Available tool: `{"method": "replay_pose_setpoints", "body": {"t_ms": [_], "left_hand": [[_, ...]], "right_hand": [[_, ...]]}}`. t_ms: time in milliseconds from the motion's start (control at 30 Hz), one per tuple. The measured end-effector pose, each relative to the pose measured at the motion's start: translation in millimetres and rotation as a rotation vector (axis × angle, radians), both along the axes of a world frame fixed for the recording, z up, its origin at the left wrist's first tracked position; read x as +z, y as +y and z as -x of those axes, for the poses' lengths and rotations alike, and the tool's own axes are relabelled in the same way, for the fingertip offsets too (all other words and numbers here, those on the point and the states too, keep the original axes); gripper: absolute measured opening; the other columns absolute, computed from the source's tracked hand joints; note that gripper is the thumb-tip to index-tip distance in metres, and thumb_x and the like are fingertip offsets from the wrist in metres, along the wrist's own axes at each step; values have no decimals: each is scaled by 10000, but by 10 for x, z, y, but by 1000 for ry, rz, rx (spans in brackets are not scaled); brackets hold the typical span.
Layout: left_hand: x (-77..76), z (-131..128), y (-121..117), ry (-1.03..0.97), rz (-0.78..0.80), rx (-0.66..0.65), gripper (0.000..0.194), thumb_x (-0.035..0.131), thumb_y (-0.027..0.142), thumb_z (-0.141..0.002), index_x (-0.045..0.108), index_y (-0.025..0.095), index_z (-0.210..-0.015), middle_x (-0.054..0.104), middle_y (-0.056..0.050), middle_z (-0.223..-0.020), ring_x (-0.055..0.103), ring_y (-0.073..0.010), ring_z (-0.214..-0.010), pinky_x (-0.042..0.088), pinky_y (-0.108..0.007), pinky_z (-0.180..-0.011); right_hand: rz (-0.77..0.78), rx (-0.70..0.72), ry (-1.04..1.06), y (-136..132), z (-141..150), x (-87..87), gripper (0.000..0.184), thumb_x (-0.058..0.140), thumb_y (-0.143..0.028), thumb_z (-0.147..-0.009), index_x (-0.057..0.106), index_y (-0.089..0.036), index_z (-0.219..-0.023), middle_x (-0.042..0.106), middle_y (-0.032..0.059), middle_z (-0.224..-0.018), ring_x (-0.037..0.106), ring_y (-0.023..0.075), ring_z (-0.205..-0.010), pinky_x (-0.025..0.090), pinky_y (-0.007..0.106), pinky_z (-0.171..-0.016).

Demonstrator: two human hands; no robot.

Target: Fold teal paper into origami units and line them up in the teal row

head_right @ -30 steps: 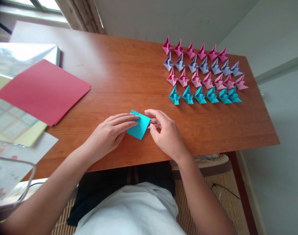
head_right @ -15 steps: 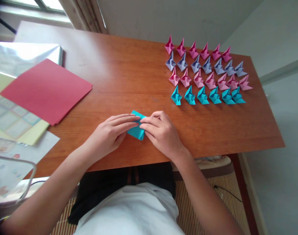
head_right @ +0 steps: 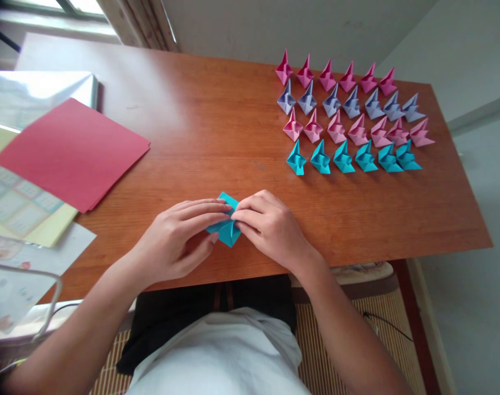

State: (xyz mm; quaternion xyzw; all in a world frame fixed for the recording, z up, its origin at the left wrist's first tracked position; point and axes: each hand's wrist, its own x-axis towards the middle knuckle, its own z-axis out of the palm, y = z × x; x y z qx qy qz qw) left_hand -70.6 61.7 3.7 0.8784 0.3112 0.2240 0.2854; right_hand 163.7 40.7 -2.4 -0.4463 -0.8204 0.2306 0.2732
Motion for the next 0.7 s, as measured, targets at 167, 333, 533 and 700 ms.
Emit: {"method": "replay_pose_setpoints", "body": {"t_ms": [167, 333, 533, 700], "left_hand": [[-32, -94, -48, 67, -140, 95, 275, 649, 406, -952, 703, 215, -1143, 758, -81, -1246, 715, -263, -1160, 569, -383, -952], [-112, -197, -99, 116, -259, 201, 174, 582, 324, -1005, 712, 210, -987, 791, -33, -1143, 758, -220, -1005, 575, -336, -828], [-118, -214, -104, 104, -249, 240, 203, 545, 269, -1015, 723, 222, -929, 797, -14, -1101, 758, -190, -939, 566, -312, -793], [-128, -206, -107, 92, -223, 253, 193, 556, 265, -1004, 732, 225, -936, 794, -14, -1117, 757, -190, -923, 567, -313, -788]], "right_hand": [[62, 1, 13, 36, 6, 47, 166, 592, -160, -982, 714, -269, -1012, 746, 36, -1046, 652, 217, -999, 557, 403, -910], [112, 28, -5, 64, -14, 106, 141, 591, -166, -986, 708, -239, -1013, 747, 48, -1058, 658, 219, -1015, 552, 398, -927], [155, 7, 35, 34, -99, 140, 120, 658, -298, -972, 697, -266, -1081, 752, 37, -1069, 671, 235, -1022, 553, 411, -922], [90, -50, -2, -10, -159, 68, 182, 724, -272, -924, 696, -280, -1103, 738, 45, -1075, 650, 247, -1022, 546, 433, -924]]}}
